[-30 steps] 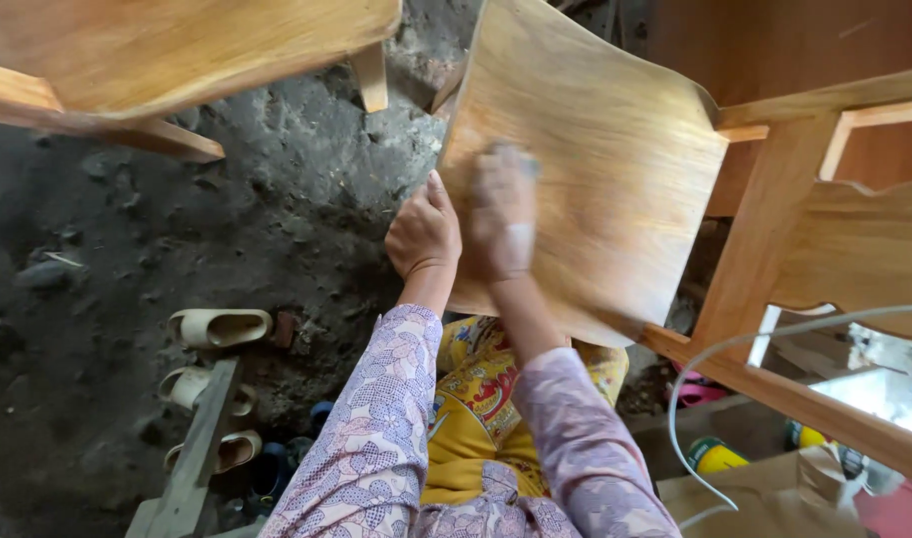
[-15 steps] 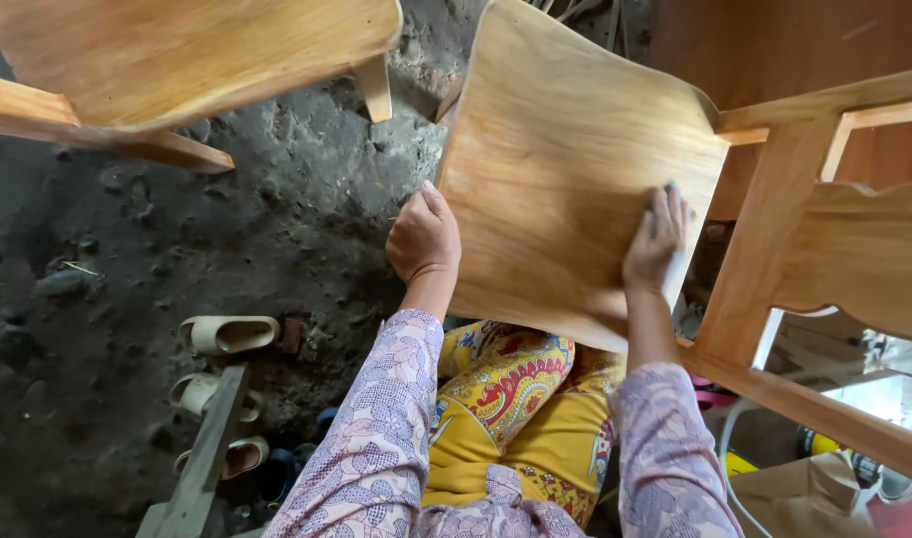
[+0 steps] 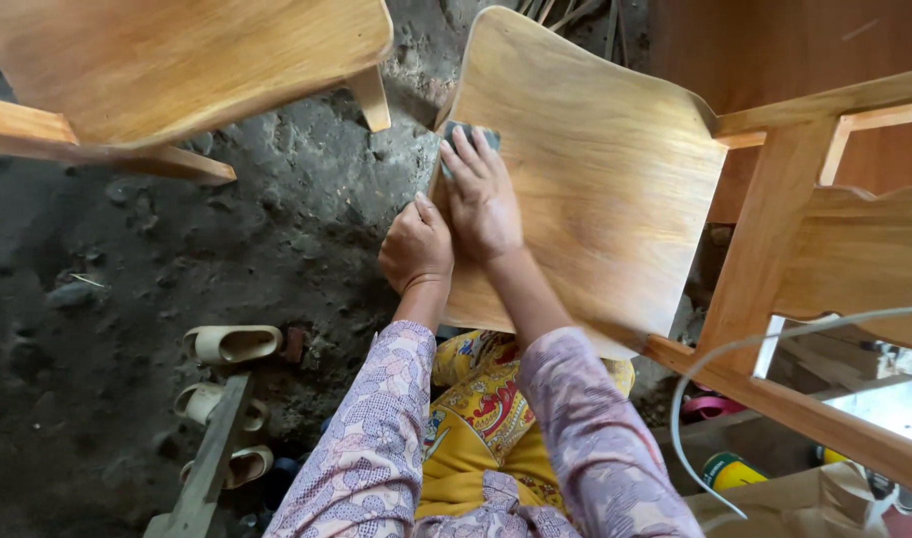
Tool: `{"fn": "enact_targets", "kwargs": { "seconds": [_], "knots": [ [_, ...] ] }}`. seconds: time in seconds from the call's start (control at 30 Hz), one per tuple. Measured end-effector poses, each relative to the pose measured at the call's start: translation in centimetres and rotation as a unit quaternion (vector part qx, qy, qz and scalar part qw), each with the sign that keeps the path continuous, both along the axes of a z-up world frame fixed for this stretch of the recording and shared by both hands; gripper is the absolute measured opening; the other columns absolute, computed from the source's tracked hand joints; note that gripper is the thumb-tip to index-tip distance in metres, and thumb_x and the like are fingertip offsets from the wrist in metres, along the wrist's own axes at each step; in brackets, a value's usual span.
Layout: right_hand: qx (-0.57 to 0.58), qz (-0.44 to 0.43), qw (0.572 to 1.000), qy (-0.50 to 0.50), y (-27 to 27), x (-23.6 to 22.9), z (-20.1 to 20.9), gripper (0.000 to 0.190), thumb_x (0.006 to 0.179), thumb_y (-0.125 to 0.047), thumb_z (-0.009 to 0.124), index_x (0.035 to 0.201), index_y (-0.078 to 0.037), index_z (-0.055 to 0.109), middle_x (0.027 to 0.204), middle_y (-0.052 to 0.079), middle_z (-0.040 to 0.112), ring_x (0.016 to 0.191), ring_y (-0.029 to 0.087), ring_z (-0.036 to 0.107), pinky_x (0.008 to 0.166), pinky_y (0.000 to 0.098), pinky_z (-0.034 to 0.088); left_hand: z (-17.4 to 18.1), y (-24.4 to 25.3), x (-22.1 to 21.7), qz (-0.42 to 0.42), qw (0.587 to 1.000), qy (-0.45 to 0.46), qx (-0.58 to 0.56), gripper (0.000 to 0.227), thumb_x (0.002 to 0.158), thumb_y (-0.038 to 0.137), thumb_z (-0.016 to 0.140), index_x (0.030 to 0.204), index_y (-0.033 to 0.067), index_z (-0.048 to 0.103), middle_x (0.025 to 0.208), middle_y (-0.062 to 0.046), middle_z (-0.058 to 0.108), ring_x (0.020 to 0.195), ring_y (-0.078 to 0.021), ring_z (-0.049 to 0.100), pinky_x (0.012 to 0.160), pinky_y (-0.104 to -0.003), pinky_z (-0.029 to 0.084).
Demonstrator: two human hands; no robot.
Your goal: The person sits on the floor and sands the seat of a wooden chair using a sanding block. They hold the chair steady with one hand while rubbing the sanding block across the surface with the other.
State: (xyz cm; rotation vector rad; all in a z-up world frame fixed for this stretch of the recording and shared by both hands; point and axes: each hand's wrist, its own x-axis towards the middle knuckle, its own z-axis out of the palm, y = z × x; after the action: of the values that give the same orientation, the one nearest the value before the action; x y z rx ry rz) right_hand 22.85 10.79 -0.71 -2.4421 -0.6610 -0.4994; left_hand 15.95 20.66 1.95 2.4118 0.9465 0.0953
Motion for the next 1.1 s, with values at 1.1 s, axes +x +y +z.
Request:
{"fn": "enact_targets", "kwargs": {
  "seconds": [1.1],
  "knots": [
    [0.076,0.028,0.997,-0.009,-6.0,13.6,-2.0,0.031,0.107,-0.008,0.062,0.137,-0.005,0.066,0.145,0.023,0.057,0.137,0.048,0.048,0.121,0.0550,0.032,-0.6,-0.5,0.6,-0.016,0.998,0.021,0.053,0.049,0.102,0.040,0.041,0.082,0.0148,0.078,0.076,-0.018,0.073,0.066,-0.0475,0.068,0.058,-0.061,0.050]
  ]
}}
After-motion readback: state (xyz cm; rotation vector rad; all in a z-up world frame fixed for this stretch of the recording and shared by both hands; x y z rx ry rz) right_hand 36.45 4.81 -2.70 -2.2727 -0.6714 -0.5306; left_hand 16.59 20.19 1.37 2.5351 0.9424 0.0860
